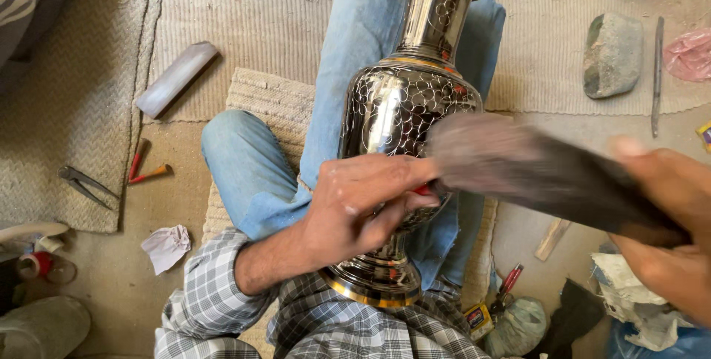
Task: The person sits on the workshop floor with a brass vase held between their legs and engraves a pattern into its surface. They hold a punch against the metal with one hand and repeatedly strike it with a wooden mallet held in the other hand, repositioning the punch to work across the vase body.
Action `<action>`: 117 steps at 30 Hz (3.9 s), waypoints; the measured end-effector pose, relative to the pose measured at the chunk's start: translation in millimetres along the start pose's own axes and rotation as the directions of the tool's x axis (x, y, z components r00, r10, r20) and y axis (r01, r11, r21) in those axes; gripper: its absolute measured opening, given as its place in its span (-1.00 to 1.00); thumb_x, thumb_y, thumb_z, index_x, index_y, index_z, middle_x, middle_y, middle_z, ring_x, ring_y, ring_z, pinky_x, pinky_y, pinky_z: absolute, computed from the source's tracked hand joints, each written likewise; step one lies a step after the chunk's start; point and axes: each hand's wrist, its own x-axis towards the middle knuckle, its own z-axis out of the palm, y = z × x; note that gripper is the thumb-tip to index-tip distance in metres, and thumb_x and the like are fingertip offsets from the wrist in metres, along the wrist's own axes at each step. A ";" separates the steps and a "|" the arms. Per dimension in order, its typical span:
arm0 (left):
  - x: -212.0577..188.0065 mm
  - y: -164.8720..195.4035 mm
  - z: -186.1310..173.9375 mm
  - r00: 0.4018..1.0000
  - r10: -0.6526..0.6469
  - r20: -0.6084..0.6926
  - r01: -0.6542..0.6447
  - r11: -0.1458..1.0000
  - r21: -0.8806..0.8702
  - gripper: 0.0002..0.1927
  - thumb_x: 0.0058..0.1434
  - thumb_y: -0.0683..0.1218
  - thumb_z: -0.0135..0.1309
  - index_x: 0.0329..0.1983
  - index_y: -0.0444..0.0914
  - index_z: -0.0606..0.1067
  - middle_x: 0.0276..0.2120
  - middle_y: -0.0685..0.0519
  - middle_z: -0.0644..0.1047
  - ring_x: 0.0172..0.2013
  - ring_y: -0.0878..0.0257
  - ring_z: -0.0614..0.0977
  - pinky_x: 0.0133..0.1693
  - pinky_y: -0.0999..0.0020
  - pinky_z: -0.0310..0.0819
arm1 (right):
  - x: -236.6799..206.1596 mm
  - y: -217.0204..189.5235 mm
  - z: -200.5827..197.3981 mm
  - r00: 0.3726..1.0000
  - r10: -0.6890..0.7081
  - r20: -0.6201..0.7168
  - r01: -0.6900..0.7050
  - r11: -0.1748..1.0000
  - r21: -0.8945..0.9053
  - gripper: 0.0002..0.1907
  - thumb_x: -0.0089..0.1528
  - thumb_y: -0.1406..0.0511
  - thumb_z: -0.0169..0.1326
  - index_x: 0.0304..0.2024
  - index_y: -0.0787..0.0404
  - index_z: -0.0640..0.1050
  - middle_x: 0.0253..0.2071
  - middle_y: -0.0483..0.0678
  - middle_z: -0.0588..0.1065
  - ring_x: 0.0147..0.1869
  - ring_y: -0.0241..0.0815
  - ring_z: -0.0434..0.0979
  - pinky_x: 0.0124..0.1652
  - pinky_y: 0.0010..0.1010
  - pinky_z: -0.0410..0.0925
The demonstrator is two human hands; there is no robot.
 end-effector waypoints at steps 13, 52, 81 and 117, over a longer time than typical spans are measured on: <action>22.8 -13.9 -7.5 0.958 0.068 0.278 -0.024 0.987 -0.156 -0.43 0.24 -0.35 0.13 0.30 -0.12 0.46 0.01 0.12 0.67 -0.10 0.28 0.75 -0.09 0.31 0.70 | -62.0 23.4 82.8 0.934 -0.020 -0.357 0.034 0.999 0.033 -0.20 0.05 0.45 0.23 0.33 0.36 0.25 -0.23 0.12 0.54 -0.23 -0.13 0.59 -0.23 -0.37 0.45; 65.3 -20.4 -4.6 0.731 0.131 0.670 -0.032 0.987 -0.158 -0.31 0.18 -0.34 0.11 0.36 0.01 0.42 -0.02 0.20 0.69 -0.16 0.39 0.77 -0.47 0.39 0.46 | -94.3 35.7 159.8 0.761 0.211 -0.613 0.082 0.907 0.414 -0.25 0.28 0.47 0.33 0.35 0.29 0.15 -0.16 0.08 0.49 -0.12 -0.11 0.54 -0.07 -0.36 0.46; -8.7 18.0 16.1 0.963 -0.121 -0.240 0.136 0.990 0.045 -0.58 0.25 -0.37 0.23 0.16 -0.27 0.50 -0.16 0.00 0.64 -0.35 0.23 0.66 -0.29 0.39 0.53 | 34.4 1.6 -5.2 0.971 -0.221 -0.090 0.220 0.975 -0.024 -0.11 0.08 0.52 0.21 0.45 0.18 0.21 -0.24 0.15 0.47 -0.26 -0.13 0.51 -0.31 -0.27 0.36; 4.4 7.3 8.8 0.984 -0.158 -0.081 0.166 0.982 0.095 -0.69 0.23 -0.27 0.31 0.02 -0.26 0.55 -0.31 -0.04 0.63 -0.36 0.16 0.68 -0.31 0.30 0.53 | 39.3 -0.3 -22.0 0.986 -0.139 0.091 0.151 0.978 -0.141 -0.04 -0.07 0.54 0.23 0.40 0.02 0.33 -0.41 -0.03 0.50 -0.46 -0.14 0.48 -0.42 -0.32 0.33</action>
